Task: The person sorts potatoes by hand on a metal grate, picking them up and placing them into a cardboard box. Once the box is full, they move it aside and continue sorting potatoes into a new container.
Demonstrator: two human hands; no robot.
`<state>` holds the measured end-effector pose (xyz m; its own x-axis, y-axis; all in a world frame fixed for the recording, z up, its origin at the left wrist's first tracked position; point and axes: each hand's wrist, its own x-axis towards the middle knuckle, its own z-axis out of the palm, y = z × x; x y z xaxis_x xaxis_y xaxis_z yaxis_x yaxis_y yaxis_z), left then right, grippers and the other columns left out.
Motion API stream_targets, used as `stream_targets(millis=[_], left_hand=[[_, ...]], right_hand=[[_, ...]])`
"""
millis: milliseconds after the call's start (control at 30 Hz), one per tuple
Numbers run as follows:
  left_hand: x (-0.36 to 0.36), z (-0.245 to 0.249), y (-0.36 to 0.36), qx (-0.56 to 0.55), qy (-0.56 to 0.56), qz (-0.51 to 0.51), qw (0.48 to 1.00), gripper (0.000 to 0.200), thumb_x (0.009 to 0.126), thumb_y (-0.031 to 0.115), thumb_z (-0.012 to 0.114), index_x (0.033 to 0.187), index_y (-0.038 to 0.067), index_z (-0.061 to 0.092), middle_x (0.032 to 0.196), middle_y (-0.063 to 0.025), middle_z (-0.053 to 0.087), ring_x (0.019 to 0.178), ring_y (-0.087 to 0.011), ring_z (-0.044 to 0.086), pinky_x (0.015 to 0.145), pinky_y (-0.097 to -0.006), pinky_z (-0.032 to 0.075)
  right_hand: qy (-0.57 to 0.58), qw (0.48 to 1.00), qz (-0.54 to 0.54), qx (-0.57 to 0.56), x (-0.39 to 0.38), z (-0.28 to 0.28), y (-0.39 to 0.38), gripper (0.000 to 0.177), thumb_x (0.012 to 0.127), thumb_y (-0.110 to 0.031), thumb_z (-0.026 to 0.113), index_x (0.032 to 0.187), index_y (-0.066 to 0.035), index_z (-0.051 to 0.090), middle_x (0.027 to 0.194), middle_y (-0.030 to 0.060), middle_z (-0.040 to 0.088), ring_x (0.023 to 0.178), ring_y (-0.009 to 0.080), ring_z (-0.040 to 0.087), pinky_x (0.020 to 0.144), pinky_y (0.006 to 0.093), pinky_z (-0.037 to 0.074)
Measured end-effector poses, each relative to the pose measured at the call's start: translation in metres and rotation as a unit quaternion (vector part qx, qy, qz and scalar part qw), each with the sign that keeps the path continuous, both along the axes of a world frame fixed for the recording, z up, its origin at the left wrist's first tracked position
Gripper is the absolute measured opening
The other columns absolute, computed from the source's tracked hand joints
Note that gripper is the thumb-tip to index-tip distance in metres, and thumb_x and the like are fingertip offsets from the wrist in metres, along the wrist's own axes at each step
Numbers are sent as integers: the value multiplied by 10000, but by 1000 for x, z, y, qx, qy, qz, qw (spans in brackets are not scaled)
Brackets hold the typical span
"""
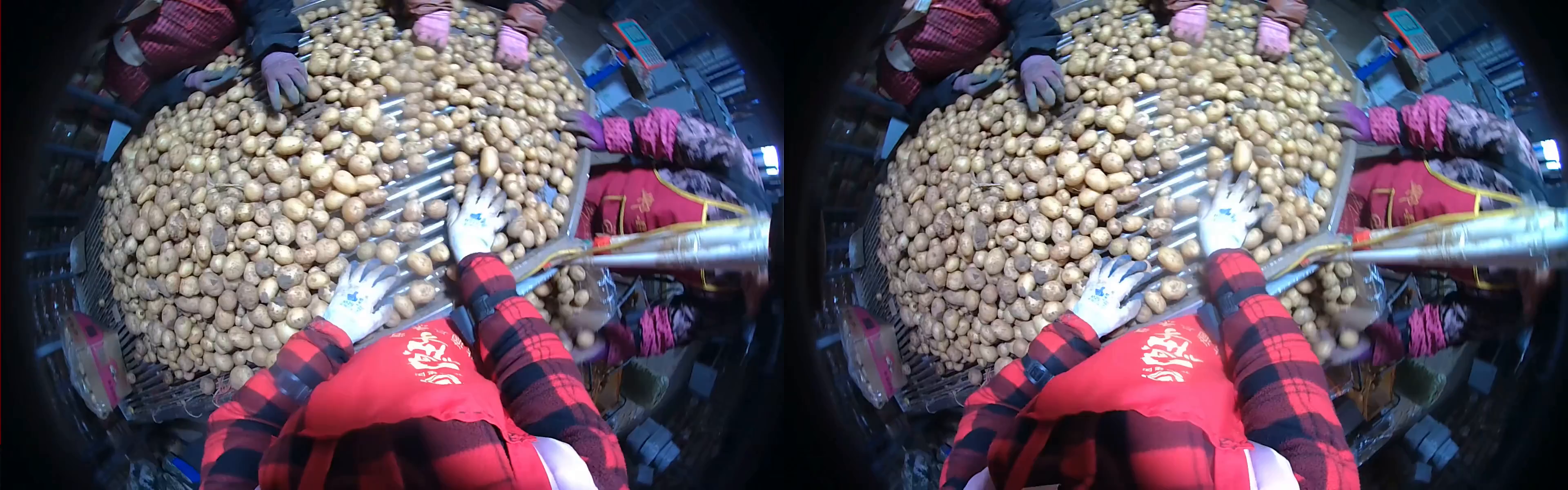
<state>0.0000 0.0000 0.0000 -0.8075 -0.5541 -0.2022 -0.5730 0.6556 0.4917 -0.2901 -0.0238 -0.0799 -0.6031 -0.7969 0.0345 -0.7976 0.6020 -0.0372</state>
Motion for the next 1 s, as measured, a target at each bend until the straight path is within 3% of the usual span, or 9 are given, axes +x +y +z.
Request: stream_targets(millis=[33, 200, 333, 433, 567, 633, 700, 867, 1000], left_hand=[[-1, 1, 6, 15, 16, 19, 1000, 625, 889, 263, 707, 1486, 158, 559, 1525, -110, 529, 1464, -363, 421, 1233, -572, 302], [-7, 9, -34, 85, 47, 48, 994, 450, 888, 201, 692, 1337, 174, 663, 1418, -94, 614, 1342, -367, 544, 1130, -528, 422], [-9, 29, -93, -41, 185, 125, 974, 334, 861, 21, 628, 1188, 58, 684, 1192, -186, 702, 1115, -417, 672, 985, -520, 539], [19, 38, -144, -209, 103, 202, 951, 394, 859, 129, 668, 1249, 73, 657, 1267, -170, 664, 1226, -404, 594, 1085, -528, 433], [61, 22, -210, -201, -199, 258, 924, 845, 872, 424, 750, 1596, 151, 408, 1610, -166, 447, 1516, -381, 383, 1282, -611, 203], [50, 14, -234, -130, -205, 246, 938, 920, 835, 494, 768, 1620, 194, 395, 1646, -181, 415, 1544, -374, 359, 1288, -618, 181], [32, 7, -254, -90, -262, 217, 936, 929, 817, 485, 783, 1630, 250, 400, 1677, -181, 371, 1520, -421, 403, 1285, -670, 143], [16, 2, -278, -48, -301, 230, 924, 933, 772, 433, 801, 1610, 274, 423, 1694, -125, 339, 1528, -438, 374, 1269, -705, 153], [14, 0, -266, -82, -282, 220, 930, 884, 794, 412, 784, 1599, 293, 437, 1662, -117, 375, 1523, -424, 377, 1271, -703, 164]], right_hand=[[0, 997, 19, -70, -9, 1, -11, 765, 988, -537, 580, 1650, -209, 382, 1710, 202, 315, 1496, 556, 337, 1141, 846, 168], [20, 999, 17, -41, -67, -34, -111, 793, 932, -439, 663, 1631, -186, 385, 1705, 151, 326, 1486, 545, 333, 1147, 844, 153], [-43, 998, 40, 38, -91, -7, -155, 939, 891, -312, 727, 1693, -248, 242, 1749, 76, 255, 1524, 511, 305, 1175, 741, 265], [-58, 998, 23, -8, -99, -13, -181, 883, 902, -285, 715, 1673, -190, 296, 1724, 135, 278, 1530, 481, 317, 1178, 714, 274], [54, 949, 159, -268, -44, 18, -190, 683, 919, -313, 707, 1538, -115, 498, 1607, 243, 428, 1448, 451, 416, 1152, 702, 304], [-256, 922, 290, 18, 7, 84, -207, 605, 916, -340, 708, 1454, -93, 582, 1559, 237, 481, 1439, 422, 436, 1159, 708, 295], [-339, 794, 472, -176, 54, 39, -211, 566, 902, -334, 711, 1401, -84, 619, 1530, 215, 507, 1435, 404, 444, 1157, 729, 282], [-147, 904, 375, -145, 149, 7, -265, 567, 968, -357, 623, 1499, -168, 563, 1594, 144, 488, 1496, 422, 394, 1223, 764, 118], [-105, 904, 404, -96, 144, 4, -239, 521, 993, -275, 539, 1502, -163, 566, 1613, 124, 475, 1514, 386, 373, 1217, 767, 140]])
